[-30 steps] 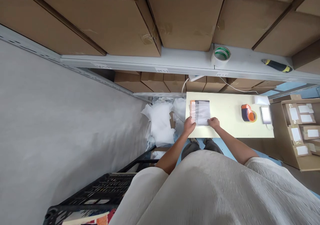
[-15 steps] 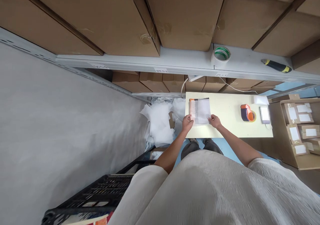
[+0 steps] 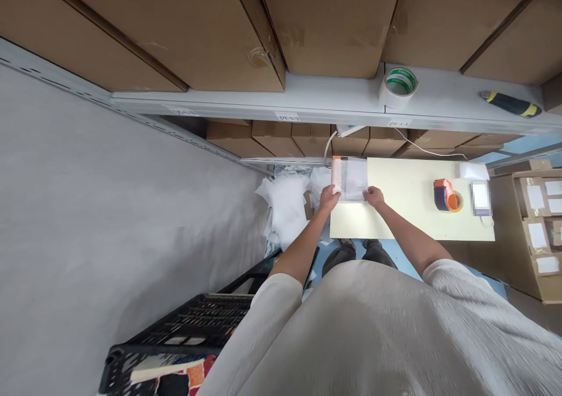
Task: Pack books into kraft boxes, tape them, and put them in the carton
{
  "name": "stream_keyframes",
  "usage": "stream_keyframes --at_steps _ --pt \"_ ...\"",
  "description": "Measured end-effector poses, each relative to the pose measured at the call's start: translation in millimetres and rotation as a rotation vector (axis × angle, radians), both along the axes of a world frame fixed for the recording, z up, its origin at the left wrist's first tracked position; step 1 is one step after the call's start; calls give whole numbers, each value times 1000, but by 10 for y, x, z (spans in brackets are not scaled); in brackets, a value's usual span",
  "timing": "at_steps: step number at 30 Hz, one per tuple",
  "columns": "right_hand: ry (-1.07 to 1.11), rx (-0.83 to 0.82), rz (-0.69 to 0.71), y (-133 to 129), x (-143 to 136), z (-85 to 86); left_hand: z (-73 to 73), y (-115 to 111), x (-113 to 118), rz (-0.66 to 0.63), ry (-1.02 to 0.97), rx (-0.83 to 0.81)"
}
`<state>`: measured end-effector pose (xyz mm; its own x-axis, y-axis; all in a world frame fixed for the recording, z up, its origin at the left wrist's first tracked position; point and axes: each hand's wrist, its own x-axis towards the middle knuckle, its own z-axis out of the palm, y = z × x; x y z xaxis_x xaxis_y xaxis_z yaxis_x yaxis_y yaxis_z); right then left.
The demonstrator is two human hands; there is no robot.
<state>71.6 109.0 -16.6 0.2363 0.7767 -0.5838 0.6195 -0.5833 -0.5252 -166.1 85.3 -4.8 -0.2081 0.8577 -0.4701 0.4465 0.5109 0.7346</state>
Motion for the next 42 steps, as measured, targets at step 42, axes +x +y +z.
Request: stream_keyframes --at_steps 42 --pt "251 322 722 -991 884 651 794 -2280 1475 423 108 294"
